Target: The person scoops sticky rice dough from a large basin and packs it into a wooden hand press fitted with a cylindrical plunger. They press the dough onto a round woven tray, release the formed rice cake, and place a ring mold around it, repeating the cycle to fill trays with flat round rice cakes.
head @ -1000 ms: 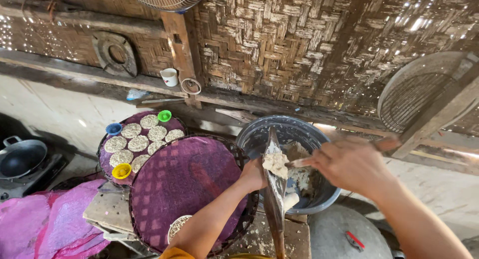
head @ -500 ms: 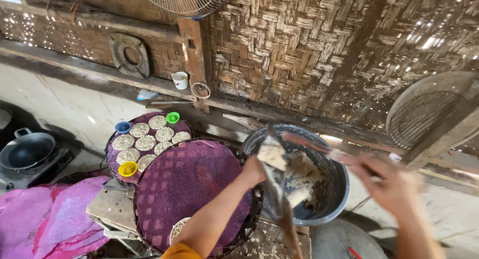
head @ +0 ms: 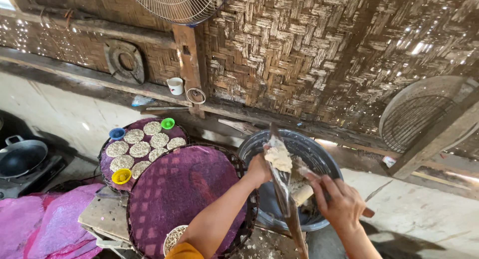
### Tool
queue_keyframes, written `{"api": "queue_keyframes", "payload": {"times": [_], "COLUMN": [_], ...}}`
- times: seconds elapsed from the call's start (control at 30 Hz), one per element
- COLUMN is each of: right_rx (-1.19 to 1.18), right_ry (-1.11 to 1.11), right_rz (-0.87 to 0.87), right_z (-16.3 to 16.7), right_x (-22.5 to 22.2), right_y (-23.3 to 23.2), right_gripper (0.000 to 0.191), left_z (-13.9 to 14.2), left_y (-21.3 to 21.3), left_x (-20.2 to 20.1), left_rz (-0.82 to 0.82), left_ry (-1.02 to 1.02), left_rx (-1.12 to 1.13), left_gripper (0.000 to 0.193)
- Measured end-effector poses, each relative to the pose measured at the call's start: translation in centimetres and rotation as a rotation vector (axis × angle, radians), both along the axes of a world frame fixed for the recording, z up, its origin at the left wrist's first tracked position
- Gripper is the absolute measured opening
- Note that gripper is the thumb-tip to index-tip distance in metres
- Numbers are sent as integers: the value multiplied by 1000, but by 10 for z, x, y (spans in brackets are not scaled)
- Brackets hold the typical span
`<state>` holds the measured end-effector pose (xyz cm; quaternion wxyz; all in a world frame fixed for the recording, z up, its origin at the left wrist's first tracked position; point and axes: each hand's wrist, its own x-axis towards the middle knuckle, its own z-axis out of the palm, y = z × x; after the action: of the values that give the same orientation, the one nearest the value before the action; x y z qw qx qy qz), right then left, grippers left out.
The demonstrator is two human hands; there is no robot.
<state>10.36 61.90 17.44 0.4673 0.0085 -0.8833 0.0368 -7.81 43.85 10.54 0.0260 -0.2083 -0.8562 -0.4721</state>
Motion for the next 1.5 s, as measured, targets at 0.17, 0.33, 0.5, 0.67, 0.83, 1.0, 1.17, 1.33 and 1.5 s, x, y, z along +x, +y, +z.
{"api": "queue_keyframes", "payload": {"times": [0.17, 0.33, 0.5, 0.67, 0.83, 1.0, 1.17, 1.33, 1.5], "right_rx": [-426, -853, -224, -438, -444, 124, 396, 535, -490], "right_ry": [-280, -592, -313, -498, -810, -913, -1080, -1123, -1173], "right_rz": [243, 142, -32, 131, -66, -210, -181, -134, 884], "right_z": [-36, -28, -23, -17, -18, -87, -150, -160, -117], "right_x": [5, -19, -26, -26, -57, -112, -159, -171, -145], "right_y": [19, 40, 27, 36, 79, 96, 113, 95, -6], "right_gripper": [24, 33, 31, 33, 45, 31, 21, 22, 56], "left_z": [-5, -4, -12, -15, -3, 14, 29, 34, 14], "left_y": [-11, -11, 5, -6, -66, -175, -284, -357, -359], "left_x": [-15, -4, -3, -26, -32, 21, 123, 215, 235], "left_rz": [101, -94, -6, 65, 55, 22, -137, -127, -130], "left_ry": [-477, -418, -92, -361, -729, -628, -132, -39, 100], "left_rx": [149, 203, -18, -165, 694, 1085, 1214, 1365, 1383], "left_gripper": [37, 40, 50, 39, 44, 54, 45, 38, 40]}}
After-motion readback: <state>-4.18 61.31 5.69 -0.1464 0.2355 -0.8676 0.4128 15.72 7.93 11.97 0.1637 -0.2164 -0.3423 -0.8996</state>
